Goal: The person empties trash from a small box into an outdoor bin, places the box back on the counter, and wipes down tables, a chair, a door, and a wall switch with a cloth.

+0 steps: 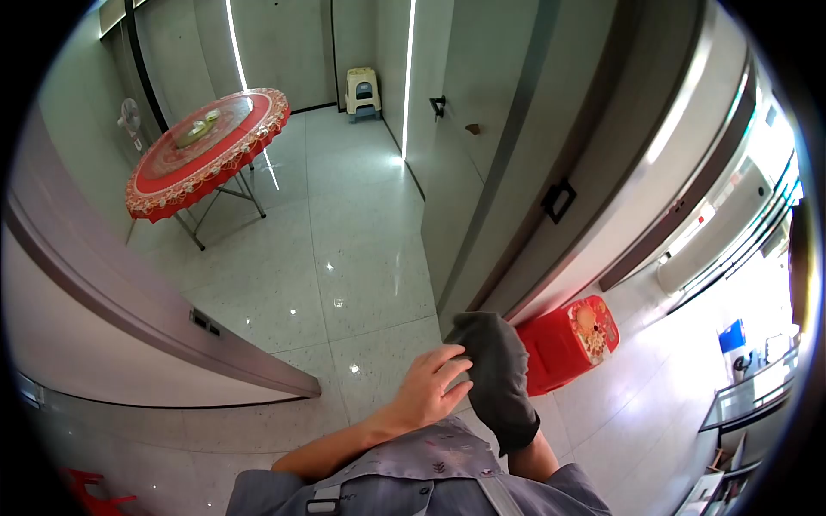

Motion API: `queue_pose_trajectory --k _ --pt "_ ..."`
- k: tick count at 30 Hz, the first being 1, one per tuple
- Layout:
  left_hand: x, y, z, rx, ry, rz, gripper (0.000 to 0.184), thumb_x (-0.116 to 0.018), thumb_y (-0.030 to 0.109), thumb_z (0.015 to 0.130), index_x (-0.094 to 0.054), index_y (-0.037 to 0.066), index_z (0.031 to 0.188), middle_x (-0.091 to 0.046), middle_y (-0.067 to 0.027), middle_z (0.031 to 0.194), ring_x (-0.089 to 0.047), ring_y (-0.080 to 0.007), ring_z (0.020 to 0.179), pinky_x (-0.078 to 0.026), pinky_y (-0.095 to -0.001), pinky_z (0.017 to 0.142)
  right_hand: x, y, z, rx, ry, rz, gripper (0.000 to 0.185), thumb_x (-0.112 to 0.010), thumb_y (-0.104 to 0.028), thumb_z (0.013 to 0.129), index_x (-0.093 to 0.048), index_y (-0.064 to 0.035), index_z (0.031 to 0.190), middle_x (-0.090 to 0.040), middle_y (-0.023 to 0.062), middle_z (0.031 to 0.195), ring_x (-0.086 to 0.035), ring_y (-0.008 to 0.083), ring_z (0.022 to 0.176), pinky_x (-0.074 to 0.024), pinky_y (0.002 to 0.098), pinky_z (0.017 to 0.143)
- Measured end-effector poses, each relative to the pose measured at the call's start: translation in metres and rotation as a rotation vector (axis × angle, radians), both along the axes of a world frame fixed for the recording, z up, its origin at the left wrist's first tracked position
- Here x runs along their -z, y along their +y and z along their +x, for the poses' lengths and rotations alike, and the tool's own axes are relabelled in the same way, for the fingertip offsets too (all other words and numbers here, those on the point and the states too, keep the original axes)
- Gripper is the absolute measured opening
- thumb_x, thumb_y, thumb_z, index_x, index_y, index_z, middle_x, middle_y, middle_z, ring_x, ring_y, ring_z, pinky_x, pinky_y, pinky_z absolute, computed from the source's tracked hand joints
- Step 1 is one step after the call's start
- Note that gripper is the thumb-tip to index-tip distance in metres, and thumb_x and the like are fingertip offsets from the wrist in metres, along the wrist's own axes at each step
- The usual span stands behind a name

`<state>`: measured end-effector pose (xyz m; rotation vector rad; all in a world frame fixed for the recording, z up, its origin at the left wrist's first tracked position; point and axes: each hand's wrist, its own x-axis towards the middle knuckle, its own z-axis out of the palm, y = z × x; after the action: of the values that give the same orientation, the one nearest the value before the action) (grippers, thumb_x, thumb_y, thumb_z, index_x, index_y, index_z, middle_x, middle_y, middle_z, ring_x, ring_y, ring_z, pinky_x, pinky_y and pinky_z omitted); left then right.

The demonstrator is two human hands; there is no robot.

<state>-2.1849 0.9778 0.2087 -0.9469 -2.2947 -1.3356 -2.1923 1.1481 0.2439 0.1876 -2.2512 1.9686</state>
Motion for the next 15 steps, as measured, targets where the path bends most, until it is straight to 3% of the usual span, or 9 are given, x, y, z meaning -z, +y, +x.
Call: queue_pose_trajectory --k 1,2,15 --pt "0.004 -0.004 -0.010 -0.003 -0.025 -0.017 0.036 -0.079 0.016 0.083 -0.066 0.007 0.115 -0.060 -0.0143 0.131 -0.061 -0.0354 0.114 -0.049 -0.0447 0.096 -0.007 0.008 -0.010 0.049 0.100 0.262 0.042 -0.061 0.003 0.078 -0.060 0.0013 0.119 -0.066 0.0136 0.106 -0.065 0.0261 0.093 -0.0518 0.0339 0.081" --pt "0.008 -0.007 -0.022 -0.013 -0.026 -0.015 0.036 -0.079 0.016 0.083 -0.066 0.007 0.115 -0.060 -0.0143 0.131 -0.061 -0.0354 0.114 -0.049 -0.0447 0.096 -0.006 0.009 -0.020 0.106 0.139 0.336 0.041 -0.061 0.003 0.078 -0.060 0.0013 0.119 -0.066 0.0136 0.106 -0.065 0.0258 0.092 -0.0517 0.0338 0.081" --pt "0.037 -0.089 -0.213 -0.246 -0.174 -0.159 0.035 -0.072 0.024 0.089 -0.066 0.006 0.118 -0.059 -0.0182 0.135 -0.057 -0.0391 0.122 -0.047 -0.0469 0.100 0.036 -0.017 -0.246 0.326 -0.052 0.253 0.039 -0.059 0.007 0.079 -0.063 0.0013 0.117 -0.066 0.0138 0.101 -0.063 0.0229 0.084 -0.0499 0.0319 0.073"
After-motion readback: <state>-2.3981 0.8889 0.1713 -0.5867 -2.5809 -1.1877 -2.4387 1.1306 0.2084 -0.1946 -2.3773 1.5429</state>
